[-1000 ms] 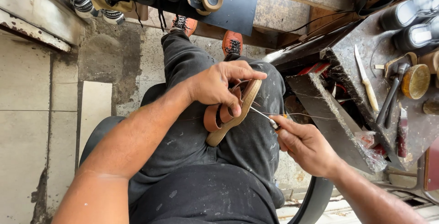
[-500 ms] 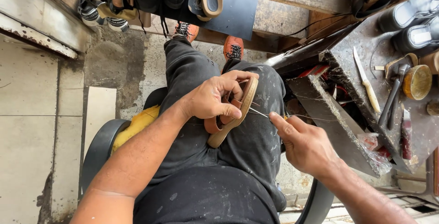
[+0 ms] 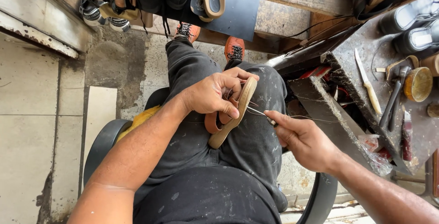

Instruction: Hand-stitching the sole of a brown leather sandal using a stitching awl and thread.

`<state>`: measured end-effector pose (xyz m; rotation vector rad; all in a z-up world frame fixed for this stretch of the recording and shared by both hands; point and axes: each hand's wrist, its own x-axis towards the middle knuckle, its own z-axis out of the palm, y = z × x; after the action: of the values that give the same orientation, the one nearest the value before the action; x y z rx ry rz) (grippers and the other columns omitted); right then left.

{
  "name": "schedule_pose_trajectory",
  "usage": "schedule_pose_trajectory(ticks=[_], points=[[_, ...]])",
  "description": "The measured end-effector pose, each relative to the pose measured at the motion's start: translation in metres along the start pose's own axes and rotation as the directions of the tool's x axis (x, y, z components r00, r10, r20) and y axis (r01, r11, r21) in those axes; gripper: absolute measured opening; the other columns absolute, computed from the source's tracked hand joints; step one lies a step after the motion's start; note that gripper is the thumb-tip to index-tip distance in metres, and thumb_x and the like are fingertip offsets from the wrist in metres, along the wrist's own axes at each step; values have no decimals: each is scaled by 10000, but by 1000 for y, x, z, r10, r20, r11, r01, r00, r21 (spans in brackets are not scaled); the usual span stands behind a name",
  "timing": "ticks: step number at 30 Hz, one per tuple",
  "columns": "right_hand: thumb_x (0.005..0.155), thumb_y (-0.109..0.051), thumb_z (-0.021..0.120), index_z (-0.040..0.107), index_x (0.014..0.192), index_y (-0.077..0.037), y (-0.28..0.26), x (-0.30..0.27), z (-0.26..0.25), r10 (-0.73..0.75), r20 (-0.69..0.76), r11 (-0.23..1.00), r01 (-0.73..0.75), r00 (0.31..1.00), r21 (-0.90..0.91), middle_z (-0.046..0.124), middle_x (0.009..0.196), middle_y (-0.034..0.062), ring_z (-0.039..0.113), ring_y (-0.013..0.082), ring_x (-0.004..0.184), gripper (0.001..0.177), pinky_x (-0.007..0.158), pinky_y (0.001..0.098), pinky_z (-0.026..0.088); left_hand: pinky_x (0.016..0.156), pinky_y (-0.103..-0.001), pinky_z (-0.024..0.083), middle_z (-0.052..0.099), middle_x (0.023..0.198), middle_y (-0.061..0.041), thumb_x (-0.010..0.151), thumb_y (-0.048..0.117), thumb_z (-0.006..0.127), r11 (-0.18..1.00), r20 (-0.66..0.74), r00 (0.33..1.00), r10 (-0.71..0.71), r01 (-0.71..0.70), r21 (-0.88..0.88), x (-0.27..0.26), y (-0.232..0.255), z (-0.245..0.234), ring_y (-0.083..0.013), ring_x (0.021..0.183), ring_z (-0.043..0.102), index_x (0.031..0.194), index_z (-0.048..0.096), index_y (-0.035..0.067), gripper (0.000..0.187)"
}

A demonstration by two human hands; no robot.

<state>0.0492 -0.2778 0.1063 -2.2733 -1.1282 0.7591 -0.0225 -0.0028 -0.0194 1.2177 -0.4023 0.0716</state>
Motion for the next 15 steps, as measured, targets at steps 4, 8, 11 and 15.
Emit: schedule_pose_trajectory(ticks=[4,8,11,15], points=[[997,-199,505,621,1436,-226,6,-5,4,-189,-108,980,180,976,-90,595,620,33,560,211,468,455,406,384,485,1065,-429,505,519,1480,-151,674,159,978,999,-33,999,-29,28,-29,-2,-6,1,-317,1353,556,826,616,79,401],[991,-253,495,625,1429,-309,7,-1,3,-374,-151,851,274,915,-447,567,687,41,579,330,442,460,355,496,485,1034,-416,536,518,1482,-158,674,149,976,999,-52,998,-31,30,-26,-2,-5,1,-326,1356,550,829,613,74,402],[1002,-96,431,589,1431,-180,-1,-5,8,150,200,656,-248,968,713,561,543,134,502,164,283,466,157,272,447,1065,-423,510,532,1461,-157,662,165,985,999,-56,998,-21,20,-27,-2,-4,1,-329,1366,541,820,614,71,414],[963,-239,557,598,1441,-328,-1,-3,11,-88,-112,981,66,990,-184,682,779,127,648,449,595,488,425,608,454,1040,-406,530,530,1463,-161,657,167,985,999,-47,998,-32,31,-22,-1,-4,1,-322,1359,548,815,614,68,415]])
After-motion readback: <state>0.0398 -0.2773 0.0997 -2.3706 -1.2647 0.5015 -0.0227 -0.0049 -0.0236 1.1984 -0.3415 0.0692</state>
